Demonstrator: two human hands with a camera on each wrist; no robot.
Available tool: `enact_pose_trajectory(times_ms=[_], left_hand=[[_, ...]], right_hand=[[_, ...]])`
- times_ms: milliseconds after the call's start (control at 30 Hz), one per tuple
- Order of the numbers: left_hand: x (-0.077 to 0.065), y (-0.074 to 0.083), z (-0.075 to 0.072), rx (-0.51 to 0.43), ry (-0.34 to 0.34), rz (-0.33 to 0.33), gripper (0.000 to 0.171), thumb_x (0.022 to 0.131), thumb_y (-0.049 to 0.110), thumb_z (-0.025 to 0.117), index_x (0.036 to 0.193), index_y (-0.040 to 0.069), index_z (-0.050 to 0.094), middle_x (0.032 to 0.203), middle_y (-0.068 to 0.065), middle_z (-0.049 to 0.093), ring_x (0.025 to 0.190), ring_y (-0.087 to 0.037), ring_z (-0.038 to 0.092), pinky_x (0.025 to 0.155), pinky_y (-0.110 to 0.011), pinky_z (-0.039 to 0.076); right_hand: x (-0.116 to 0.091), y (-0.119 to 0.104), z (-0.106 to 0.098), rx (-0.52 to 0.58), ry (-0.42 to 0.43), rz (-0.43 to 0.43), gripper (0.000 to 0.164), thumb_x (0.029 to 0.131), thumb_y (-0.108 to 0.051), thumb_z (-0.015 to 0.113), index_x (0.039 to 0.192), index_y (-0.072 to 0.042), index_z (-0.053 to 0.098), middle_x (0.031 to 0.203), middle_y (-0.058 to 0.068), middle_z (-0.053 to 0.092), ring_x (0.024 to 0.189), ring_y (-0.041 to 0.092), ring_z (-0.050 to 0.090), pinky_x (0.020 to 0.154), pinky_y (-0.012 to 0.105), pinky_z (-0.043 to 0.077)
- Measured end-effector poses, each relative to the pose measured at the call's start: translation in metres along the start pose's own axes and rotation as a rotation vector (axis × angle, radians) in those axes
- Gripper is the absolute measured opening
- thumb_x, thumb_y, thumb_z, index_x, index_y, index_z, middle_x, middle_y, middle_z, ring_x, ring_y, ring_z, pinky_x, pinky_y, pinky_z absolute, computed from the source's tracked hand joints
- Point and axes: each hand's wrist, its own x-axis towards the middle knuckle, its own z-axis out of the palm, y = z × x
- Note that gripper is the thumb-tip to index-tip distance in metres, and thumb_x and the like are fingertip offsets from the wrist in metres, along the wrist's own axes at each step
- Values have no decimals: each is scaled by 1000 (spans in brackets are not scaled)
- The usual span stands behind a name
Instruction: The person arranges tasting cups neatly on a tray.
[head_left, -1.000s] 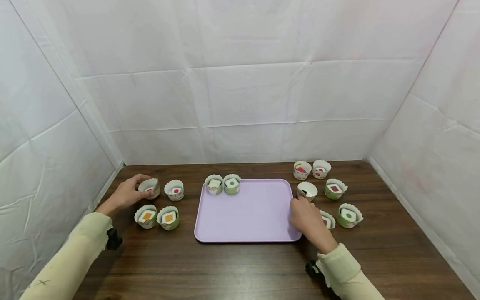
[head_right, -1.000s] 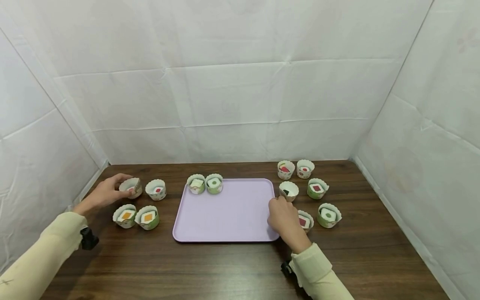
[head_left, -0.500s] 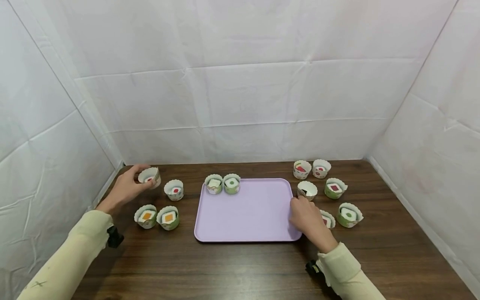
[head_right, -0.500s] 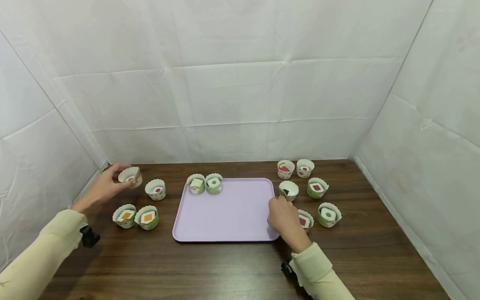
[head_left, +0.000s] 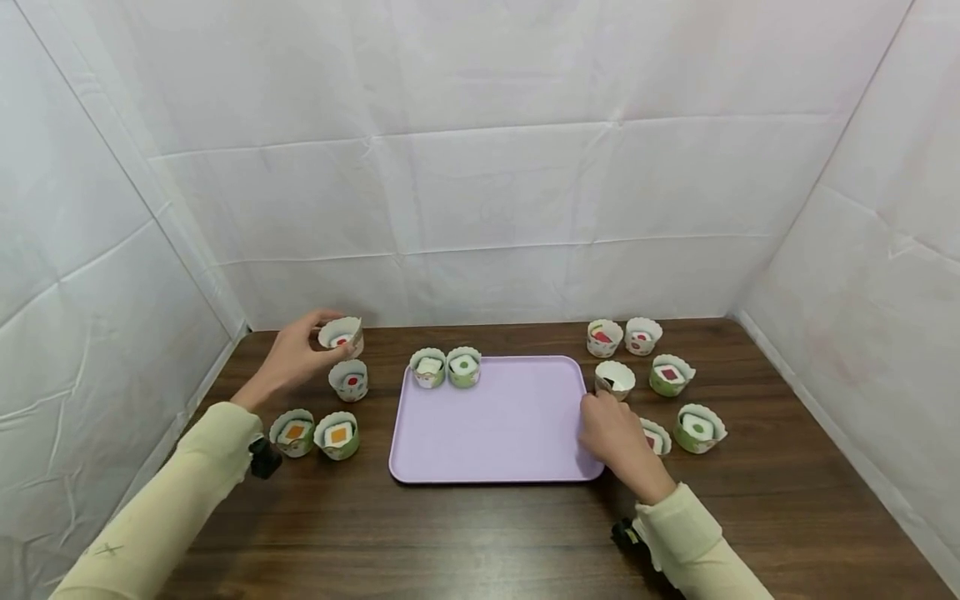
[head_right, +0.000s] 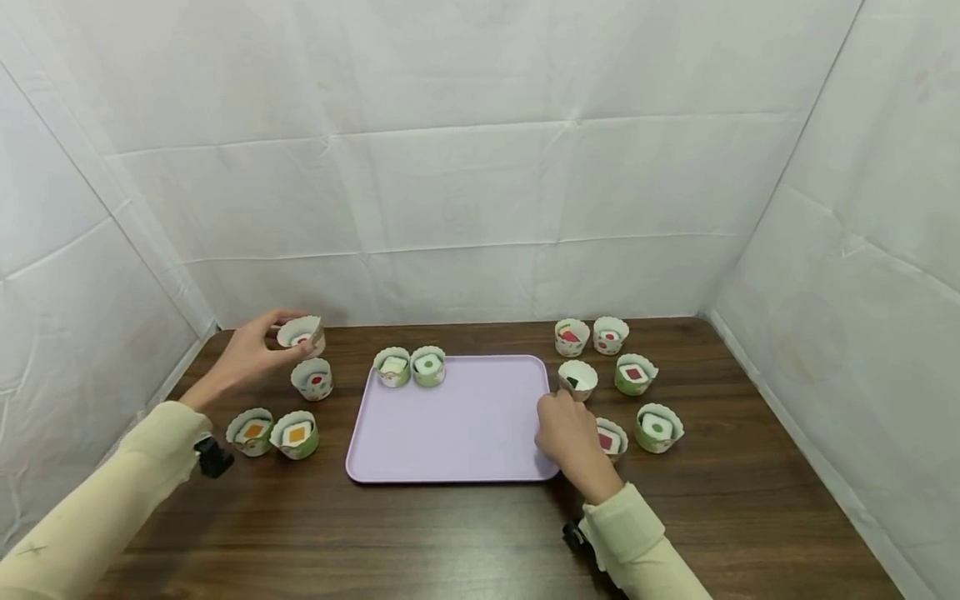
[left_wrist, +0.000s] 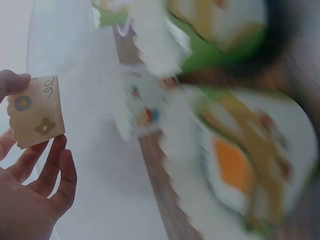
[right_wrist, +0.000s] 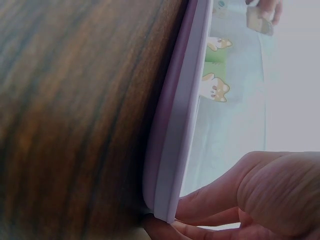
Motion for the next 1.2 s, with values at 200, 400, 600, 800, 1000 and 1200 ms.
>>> enact_pose_trajectory(times_ms=[200, 400, 600, 800, 1000, 1200], left_hand=[[18, 20, 14, -13, -35, 33, 58, 95, 27, 73, 146, 9, 53, 127, -19, 64, 102, -32, 65, 76, -30, 56], [37, 47, 30, -72, -83, 41, 59, 94, 26, 74, 146, 12, 53, 125, -19, 64, 109, -35, 65, 79, -37, 62], [52, 73, 51, -101, -112, 52, 59, 91, 31, 78, 144, 16, 56, 128, -14, 65, 116, -35, 62, 88, -43, 60], [65, 92, 74, -111, -138, 95, 58, 89, 29, 80, 141, 15, 58, 130, -12, 66, 116, -34, 63, 91, -46, 59], [75, 108, 98, -131, -185, 138, 59, 89, 29, 80, 141, 12, 57, 126, -13, 67, 114, -33, 65, 90, -42, 62], [80, 120, 119, -159, -237, 117, 59, 88, 29, 81, 140, 13, 57, 125, -12, 67, 110, -29, 65, 87, -37, 61]], right_hand=[[1, 0, 0, -10, -2, -1, 10, 87, 0, 59, 90, 5, 67, 87, 20, 61, 75, 37, 64, 59, 52, 56], [2, 1, 1, -17, 13, -5, 11, 87, -1, 59, 90, 5, 67, 87, 20, 62, 75, 40, 65, 58, 53, 57], [3, 2, 2, -14, 20, -8, 12, 86, 0, 57, 90, 5, 67, 87, 20, 62, 75, 41, 66, 58, 53, 57], [2, 3, 2, -13, 8, -6, 10, 86, 0, 59, 89, 5, 67, 86, 20, 61, 74, 38, 64, 58, 52, 56], [2, 4, 3, -6, 12, -9, 7, 85, 1, 60, 87, 4, 66, 85, 19, 61, 71, 37, 63, 56, 51, 55], [2, 4, 3, -10, 9, -12, 7, 85, 0, 60, 87, 3, 66, 85, 19, 61, 72, 37, 63, 57, 51, 55]])
